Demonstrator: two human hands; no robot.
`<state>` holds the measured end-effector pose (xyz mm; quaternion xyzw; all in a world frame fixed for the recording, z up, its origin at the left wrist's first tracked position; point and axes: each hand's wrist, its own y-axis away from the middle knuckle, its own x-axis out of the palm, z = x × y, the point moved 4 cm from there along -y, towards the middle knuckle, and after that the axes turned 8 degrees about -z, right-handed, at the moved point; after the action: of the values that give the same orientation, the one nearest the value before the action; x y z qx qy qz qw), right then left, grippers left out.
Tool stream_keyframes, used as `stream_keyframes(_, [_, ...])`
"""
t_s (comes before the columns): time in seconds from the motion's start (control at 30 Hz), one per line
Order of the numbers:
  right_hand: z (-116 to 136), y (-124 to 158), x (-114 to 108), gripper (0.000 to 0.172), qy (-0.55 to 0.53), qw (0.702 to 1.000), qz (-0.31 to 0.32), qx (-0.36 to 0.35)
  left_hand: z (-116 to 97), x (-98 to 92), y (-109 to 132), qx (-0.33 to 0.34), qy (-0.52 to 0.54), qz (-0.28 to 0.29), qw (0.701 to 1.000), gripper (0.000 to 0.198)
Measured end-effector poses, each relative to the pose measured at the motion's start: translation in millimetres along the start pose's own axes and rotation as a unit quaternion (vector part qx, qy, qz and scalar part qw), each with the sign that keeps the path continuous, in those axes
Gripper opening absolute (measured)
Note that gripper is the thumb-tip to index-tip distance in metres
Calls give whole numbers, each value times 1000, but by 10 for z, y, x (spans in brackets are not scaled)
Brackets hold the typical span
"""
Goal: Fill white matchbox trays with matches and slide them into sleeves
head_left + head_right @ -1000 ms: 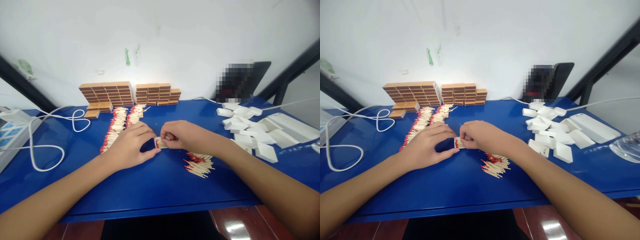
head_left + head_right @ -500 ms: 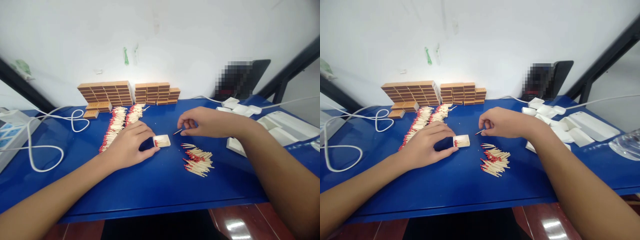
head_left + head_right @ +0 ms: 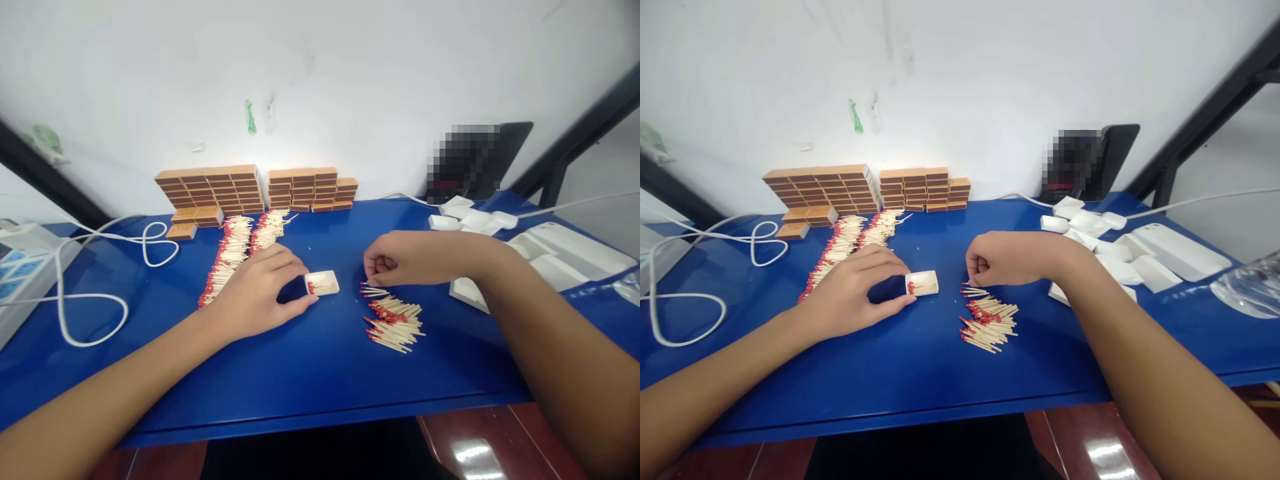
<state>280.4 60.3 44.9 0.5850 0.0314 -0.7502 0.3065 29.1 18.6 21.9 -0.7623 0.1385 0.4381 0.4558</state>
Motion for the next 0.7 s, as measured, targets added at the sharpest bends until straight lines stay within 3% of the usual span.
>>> stream_keyframes(0.7, [-10,-22,17,24,16,1000,-20,10,14,13,10,6,0,-1,1000,26])
